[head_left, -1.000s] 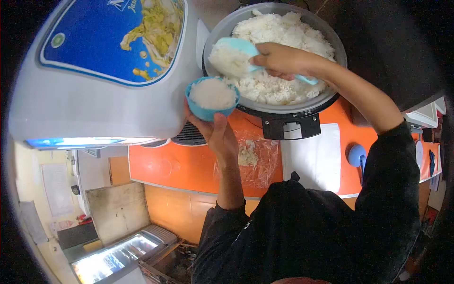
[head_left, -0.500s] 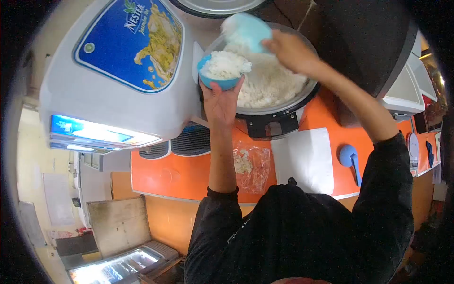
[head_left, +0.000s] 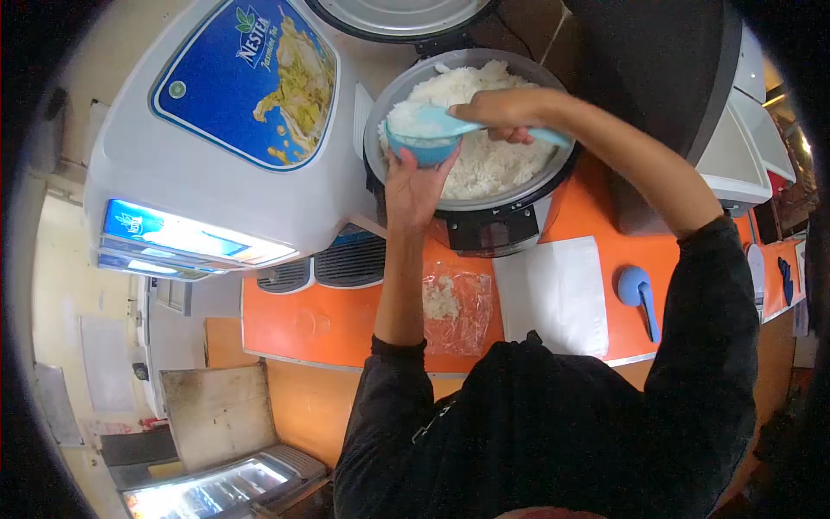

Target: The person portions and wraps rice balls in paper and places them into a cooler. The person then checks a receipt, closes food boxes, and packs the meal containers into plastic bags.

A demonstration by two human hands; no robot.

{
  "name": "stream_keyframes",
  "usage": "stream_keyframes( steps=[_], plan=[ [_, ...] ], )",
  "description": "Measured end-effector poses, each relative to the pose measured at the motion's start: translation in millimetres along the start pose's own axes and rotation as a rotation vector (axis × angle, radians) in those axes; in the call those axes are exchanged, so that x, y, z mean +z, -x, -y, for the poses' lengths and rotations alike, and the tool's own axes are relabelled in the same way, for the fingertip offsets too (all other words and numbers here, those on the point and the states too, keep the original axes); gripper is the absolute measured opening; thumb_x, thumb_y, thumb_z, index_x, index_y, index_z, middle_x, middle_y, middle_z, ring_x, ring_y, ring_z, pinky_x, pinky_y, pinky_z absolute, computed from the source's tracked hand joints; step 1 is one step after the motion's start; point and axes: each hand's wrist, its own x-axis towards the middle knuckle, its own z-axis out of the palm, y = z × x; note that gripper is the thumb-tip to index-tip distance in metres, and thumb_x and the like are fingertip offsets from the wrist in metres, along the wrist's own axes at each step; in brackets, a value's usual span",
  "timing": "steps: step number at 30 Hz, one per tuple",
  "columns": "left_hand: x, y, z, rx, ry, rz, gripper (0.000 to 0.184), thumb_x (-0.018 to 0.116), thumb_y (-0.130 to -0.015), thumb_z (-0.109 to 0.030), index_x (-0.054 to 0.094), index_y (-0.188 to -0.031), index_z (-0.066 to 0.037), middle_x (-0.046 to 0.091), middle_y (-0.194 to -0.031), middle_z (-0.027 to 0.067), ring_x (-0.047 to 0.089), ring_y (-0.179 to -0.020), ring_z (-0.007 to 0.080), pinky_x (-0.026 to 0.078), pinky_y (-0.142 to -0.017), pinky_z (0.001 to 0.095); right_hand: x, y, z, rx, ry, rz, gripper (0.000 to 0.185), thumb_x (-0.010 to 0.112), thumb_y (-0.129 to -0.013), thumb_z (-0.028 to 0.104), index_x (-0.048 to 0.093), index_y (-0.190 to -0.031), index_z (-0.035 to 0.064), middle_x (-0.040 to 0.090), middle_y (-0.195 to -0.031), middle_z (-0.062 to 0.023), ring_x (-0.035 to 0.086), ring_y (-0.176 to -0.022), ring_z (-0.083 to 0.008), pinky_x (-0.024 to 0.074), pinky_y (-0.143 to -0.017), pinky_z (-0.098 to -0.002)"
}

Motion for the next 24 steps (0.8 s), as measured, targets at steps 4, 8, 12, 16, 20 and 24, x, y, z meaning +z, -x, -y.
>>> stream_keyframes(
  steps=[4,8,12,16,20,24],
  plan=[
    [-4,3,-18,0.011,0.025,-0.020,0.067,0.059,-0.075,-0.025,0.022,-0.128,-0.008,0.023,-0.133,0.0093,0.020,-0.123,0.0298,0.018,-0.100,0.0525,-4,5,-10,0.017,0.178,-0.059,0.054,0.031,-0.086,0.050,0.047,-0.062,0.0034,0.029,-0.037,0.0009,0.029,-0.027,-0.0075,0.0253,-0.024,-0.0242],
    [-8,5,-21,-0.019,-0.027,0.002,0.068,0.059,-0.075,-0.028,0.022,-0.128,-0.008,0.023,-0.133,0.0096,0.021,-0.122,0.0307,0.018,-0.100,0.0520,0,-6,-5,-0.041,0.227,-0.103,0.050,0.032,-0.086,0.044,0.048,-0.072,-0.0003,0.039,-0.043,-0.0061,0.037,-0.029,-0.0150,0.0290,-0.025,-0.0282],
    [-8,11,-30,-0.005,0.016,-0.046,0.070,0.059,-0.074,-0.030,0.021,-0.128,-0.007,0.023,-0.133,0.0099,0.021,-0.122,0.0319,0.018,-0.100,0.0521,-19,1,8,-0.179,0.295,-0.476,0.037,0.038,-0.087,0.034,0.051,-0.097,0.0008,0.041,-0.041,-0.0071,0.044,-0.031,-0.0152,0.0342,-0.029,-0.0278],
    [6,9,-30,-0.022,0.142,-0.066,0.066,0.058,-0.074,-0.030,0.024,-0.126,-0.007,0.024,-0.132,0.0113,0.019,-0.123,0.0326,0.014,-0.100,0.0551,53,-21,-27,-0.429,0.946,-0.845,0.024,0.044,-0.079,0.014,0.040,-0.101,0.0061,0.052,-0.073,-0.0163,0.057,-0.062,-0.0303,0.0449,-0.046,-0.0388],
    [5,7,-38,0.050,0.135,-0.095,0.068,0.059,-0.072,-0.030,0.024,-0.126,-0.007,0.023,-0.133,0.0119,0.019,-0.123,0.0329,0.014,-0.100,0.0556,70,-2,-37,-0.449,0.942,-0.845,0.020,0.044,-0.076,0.010,0.038,-0.095,0.0065,0.053,-0.074,-0.0170,0.059,-0.059,-0.0303,0.0469,-0.046,-0.0386],
    [5,5,-64,0.170,0.074,-0.088,0.072,0.061,-0.070,-0.030,0.023,-0.127,-0.007,0.021,-0.134,0.0121,0.018,-0.123,0.0332,0.013,-0.100,0.0556,70,9,-75,-0.384,1.022,-0.807,0.019,0.043,-0.077,0.012,0.038,-0.095,0.0081,0.053,-0.069,-0.0153,0.059,-0.058,-0.0298,0.0467,-0.045,-0.0381]
  ],
)
